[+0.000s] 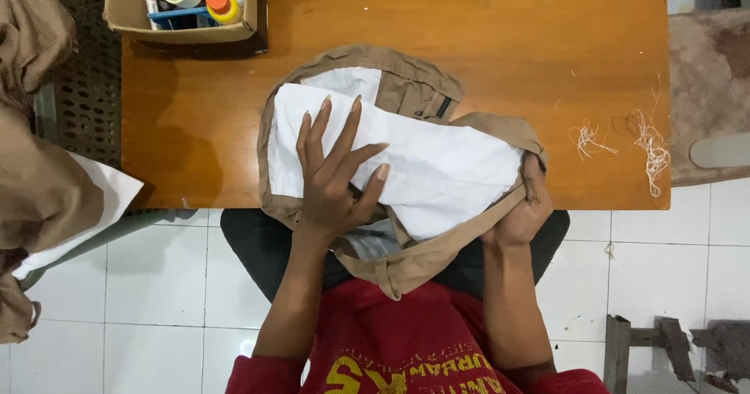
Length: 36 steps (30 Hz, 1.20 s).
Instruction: Inspecting the pockets of a pair of trousers and trimming loose threads using a thread nipper.
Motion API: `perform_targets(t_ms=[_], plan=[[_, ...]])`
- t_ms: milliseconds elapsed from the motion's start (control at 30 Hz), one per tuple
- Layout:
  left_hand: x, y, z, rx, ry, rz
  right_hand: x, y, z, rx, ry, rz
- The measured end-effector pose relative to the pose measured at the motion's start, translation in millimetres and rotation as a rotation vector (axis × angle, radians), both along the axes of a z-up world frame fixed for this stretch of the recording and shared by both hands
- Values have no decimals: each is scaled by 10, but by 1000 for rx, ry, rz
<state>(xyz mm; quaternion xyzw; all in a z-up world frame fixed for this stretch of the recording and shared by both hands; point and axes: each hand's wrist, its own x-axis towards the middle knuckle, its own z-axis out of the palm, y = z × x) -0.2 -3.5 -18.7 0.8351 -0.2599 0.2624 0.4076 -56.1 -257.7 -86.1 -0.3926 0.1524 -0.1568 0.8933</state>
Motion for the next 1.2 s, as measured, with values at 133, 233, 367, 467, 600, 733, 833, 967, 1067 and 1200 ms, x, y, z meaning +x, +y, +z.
perform_targets(t_ms=[133,233,367,467,600,733,833,967,1067,1200], plan=[[-39,-14,18,-86,-21,-2,11,-35,-31,-21,-10,23],[-133,-39,93,-146,-47,13,38,189,334,-23,-44,34],[-500,-133,522,-140,110,-97,-60,503,673,-193,-114,75],[-658,-128,605,50,282,-227,-128,578,842,-372,-228,332],[-556,95,533,-262,302,-310,35,506,751,-864,-305,411],[-512,332,494,-328,340,-342,348,475,793,-978,-378,78],[-447,476,473,-433,389,-390,451,435,679,-1000,-280,198],[-451,643,445,-591,455,-462,440,453,748,-884,-306,707],[-351,856,419,-699,503,-500,408,470,818,-894,-280,740],[-87,1175,396,-858,569,-572,382,435,633,-741,-164,604]])
